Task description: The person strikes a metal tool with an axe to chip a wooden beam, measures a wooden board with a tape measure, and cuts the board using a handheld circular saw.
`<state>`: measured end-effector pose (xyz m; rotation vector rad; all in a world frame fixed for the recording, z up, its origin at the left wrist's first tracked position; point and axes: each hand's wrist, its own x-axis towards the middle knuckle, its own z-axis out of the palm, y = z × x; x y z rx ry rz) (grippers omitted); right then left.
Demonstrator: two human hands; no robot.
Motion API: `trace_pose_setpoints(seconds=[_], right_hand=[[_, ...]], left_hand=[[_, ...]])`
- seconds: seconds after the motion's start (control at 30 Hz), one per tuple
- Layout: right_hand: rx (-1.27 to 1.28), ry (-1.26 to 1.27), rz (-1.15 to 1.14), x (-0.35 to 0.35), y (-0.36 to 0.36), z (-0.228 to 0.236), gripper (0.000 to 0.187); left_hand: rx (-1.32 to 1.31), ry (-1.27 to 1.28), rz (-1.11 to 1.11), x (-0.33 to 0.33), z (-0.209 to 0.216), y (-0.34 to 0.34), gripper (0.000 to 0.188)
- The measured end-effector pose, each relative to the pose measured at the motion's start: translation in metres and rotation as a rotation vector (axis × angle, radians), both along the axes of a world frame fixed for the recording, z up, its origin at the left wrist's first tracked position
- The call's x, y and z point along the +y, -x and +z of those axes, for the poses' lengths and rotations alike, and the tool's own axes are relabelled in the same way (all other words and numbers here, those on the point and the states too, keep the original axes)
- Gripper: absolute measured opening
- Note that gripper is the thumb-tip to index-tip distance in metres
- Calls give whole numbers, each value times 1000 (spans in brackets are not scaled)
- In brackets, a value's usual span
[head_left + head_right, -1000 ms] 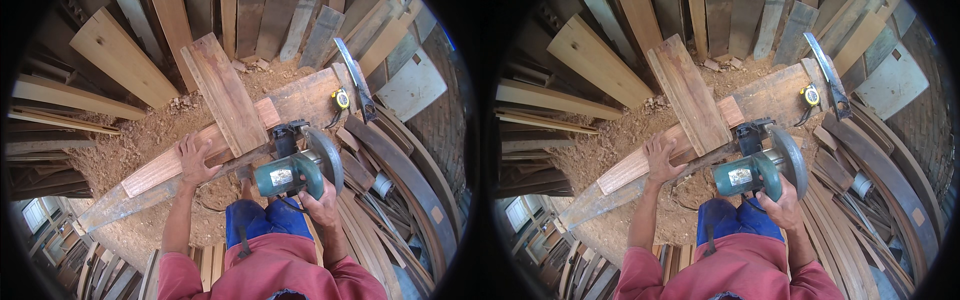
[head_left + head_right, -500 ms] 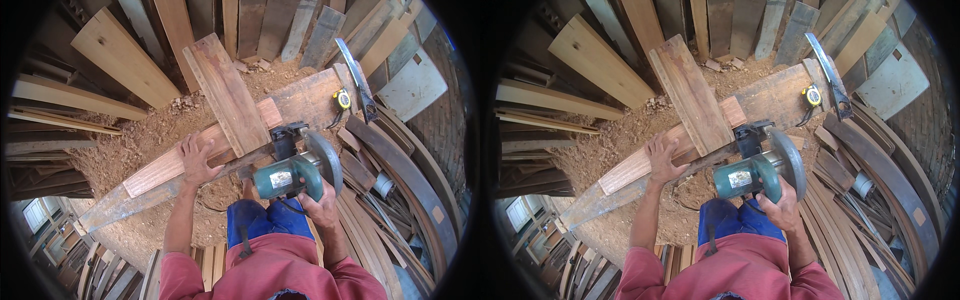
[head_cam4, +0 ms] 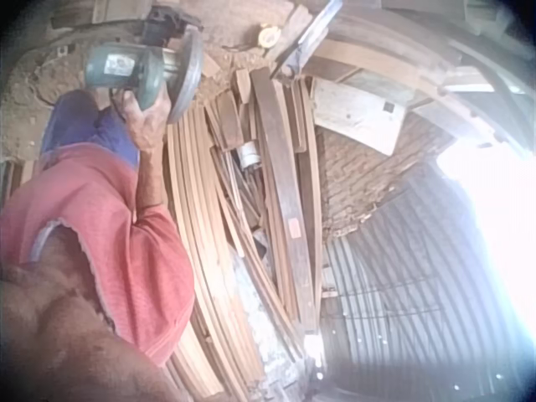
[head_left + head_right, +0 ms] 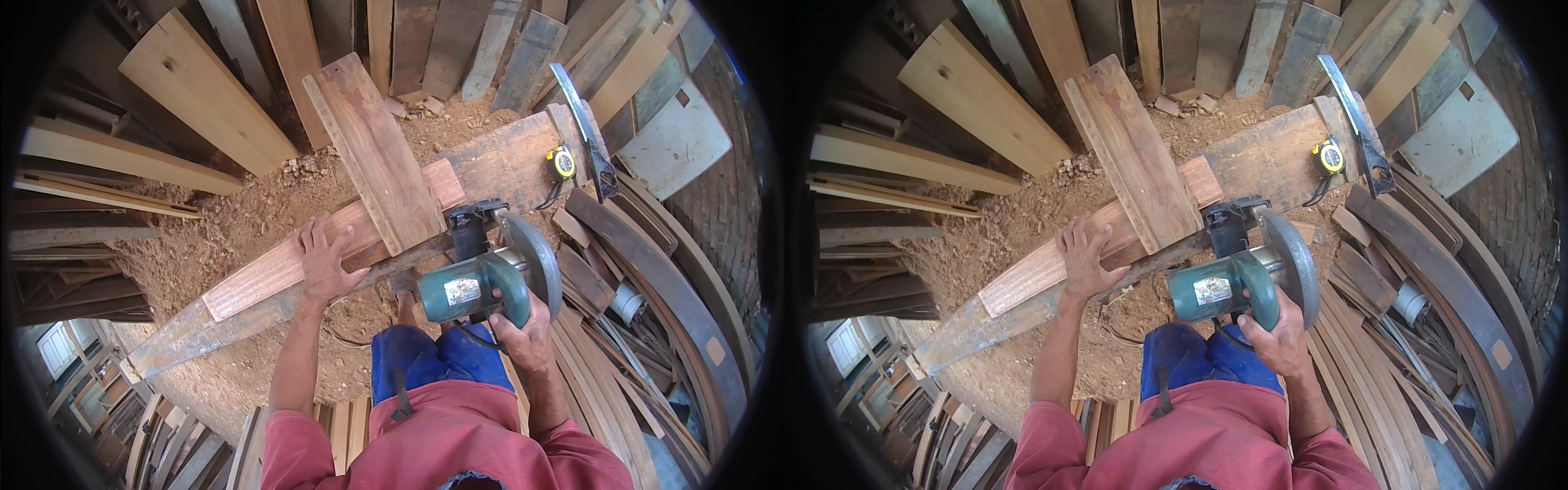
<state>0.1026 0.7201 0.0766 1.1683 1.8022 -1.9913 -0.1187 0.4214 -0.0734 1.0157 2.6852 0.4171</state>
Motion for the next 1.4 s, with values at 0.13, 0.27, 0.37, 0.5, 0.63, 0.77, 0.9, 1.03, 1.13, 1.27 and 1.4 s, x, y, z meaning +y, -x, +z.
trace_pose_setpoints(seconds=[0.13, 0.27, 0.37, 0.5, 0.63, 0.77, 0.9, 1.03, 1.13, 1.27, 1.4], right_hand=[[-4, 0, 27, -1, 3, 5, 46], [25, -36, 10, -3, 1, 1, 45], [23, -25, -28, -3, 0, 1, 44], [19, -50, 6, -5, 3, 12, 44], [61, -94, 61, -11, 12, 22, 37], [67, -85, 128, -25, 26, 25, 30], [37, -45, 156, -41, 48, 31, 27], [149, -190, 280, -55, 55, 20, 26], [141, -173, 303, -60, 62, 20, 27], [149, -138, 311, -65, 70, 16, 33], [150, -121, 295, -70, 78, 15, 34]], left_hand=[[-3, 14, 2, 0, 0, 0, 91], [9, 16, -1, 0, -2, -1, 91], [14, 3, -7, 1, -1, 0, 91], [21, -1, 2, -1, 0, -1, 90], [-24, 17, 20, 0, 2, -1, 87], [-11, -16, 25, -3, -1, -2, 86], [-18, -53, 41, -5, -2, -2, 86], [-39, -14, 46, -6, -6, -2, 86], [-35, -22, 48, -6, -4, -3, 87], [-33, -8, 56, -6, -3, -3, 88], [-42, -11, 62, -5, -3, -3, 88]])
